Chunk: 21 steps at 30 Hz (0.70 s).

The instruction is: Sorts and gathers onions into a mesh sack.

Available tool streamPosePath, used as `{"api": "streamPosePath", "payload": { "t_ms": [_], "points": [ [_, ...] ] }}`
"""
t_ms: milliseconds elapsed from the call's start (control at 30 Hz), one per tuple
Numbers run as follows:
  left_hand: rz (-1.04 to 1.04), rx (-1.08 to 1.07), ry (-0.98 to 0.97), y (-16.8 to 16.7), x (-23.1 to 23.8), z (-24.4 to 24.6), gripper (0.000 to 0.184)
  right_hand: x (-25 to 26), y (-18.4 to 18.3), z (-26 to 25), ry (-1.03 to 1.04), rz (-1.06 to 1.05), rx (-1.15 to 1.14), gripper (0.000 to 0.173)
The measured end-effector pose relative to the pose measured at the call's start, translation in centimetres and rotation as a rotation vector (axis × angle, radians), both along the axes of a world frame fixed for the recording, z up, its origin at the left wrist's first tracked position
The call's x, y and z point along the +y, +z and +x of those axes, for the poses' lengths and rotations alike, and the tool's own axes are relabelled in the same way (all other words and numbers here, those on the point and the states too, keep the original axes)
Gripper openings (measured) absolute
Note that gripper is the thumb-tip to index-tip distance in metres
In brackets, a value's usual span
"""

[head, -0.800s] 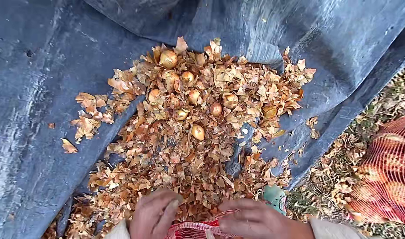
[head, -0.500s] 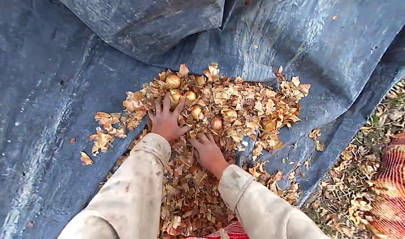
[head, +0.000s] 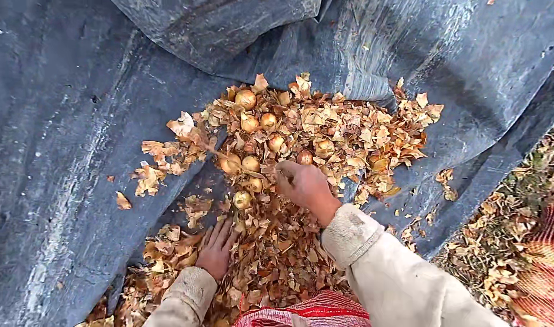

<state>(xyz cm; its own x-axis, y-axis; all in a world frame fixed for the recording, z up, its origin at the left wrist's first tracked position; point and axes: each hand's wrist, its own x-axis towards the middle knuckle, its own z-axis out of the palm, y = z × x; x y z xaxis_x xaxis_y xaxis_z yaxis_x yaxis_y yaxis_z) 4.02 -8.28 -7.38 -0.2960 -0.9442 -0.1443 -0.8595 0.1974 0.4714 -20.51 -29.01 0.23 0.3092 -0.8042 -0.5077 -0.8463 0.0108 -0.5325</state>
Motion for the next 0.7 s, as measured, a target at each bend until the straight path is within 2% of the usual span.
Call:
{"api": "streamPosePath", "payload": {
  "t_ms": [67,133,200,300,367,433,500,567,633,667,700],
  "points": [
    [0.102,0.039,-0.022,2.3,2.3,0.6,0.052,-0.6,0.3,3.2,0.171,0.06,0.099,0.033],
    [0.159,0.031,-0.019,5.0,2.0,1.3,0.053,0.0,0.2,6.1,0.273,0.153,0.189,0.036],
    [0.062,0.02,0.005,6.5,-0.3,1.8,0.056,0.9,-0.3,7.3,0.246,0.216,0.228,0.039],
    [-0.049,-0.016,0.09,7.2,-6.2,0.2,0.04,1.7,-1.1,7.0,0.205,0.28,0.262,0.046],
    [0.236,-0.17,0.151,7.7,-10.4,-2.1,0.032,2.3,-1.1,6.0,0.195,0.321,0.291,0.05],
    [0.545,-0.314,0.143,7.0,-13.0,-4.3,0.038,3.5,-0.1,3.8,0.156,0.293,0.251,0.051],
    [0.666,-0.334,0.125,6.2,-12.8,-5.2,0.043,4.6,1.1,0.9,0.172,0.249,0.172,0.05],
    [0.663,-0.21,0.147,6.3,-11.0,-4.4,0.045,5.3,2.5,-2.5,0.227,0.141,0.025,0.048],
    [0.495,0.073,0.279,6.8,-8.9,-2.5,0.043,5.1,3.4,-4.7,0.293,-0.117,-0.141,0.046],
    [0.426,0.19,0.357,7.0,-8.7,-1.5,0.04,4.3,3.6,-4.7,0.336,-0.245,-0.159,0.046],
    [0.393,0.247,0.427,7.2,-9.3,-0.8,0.036,3.2,4.1,-4.0,0.372,-0.28,-0.137,0.044]
  ]
}}
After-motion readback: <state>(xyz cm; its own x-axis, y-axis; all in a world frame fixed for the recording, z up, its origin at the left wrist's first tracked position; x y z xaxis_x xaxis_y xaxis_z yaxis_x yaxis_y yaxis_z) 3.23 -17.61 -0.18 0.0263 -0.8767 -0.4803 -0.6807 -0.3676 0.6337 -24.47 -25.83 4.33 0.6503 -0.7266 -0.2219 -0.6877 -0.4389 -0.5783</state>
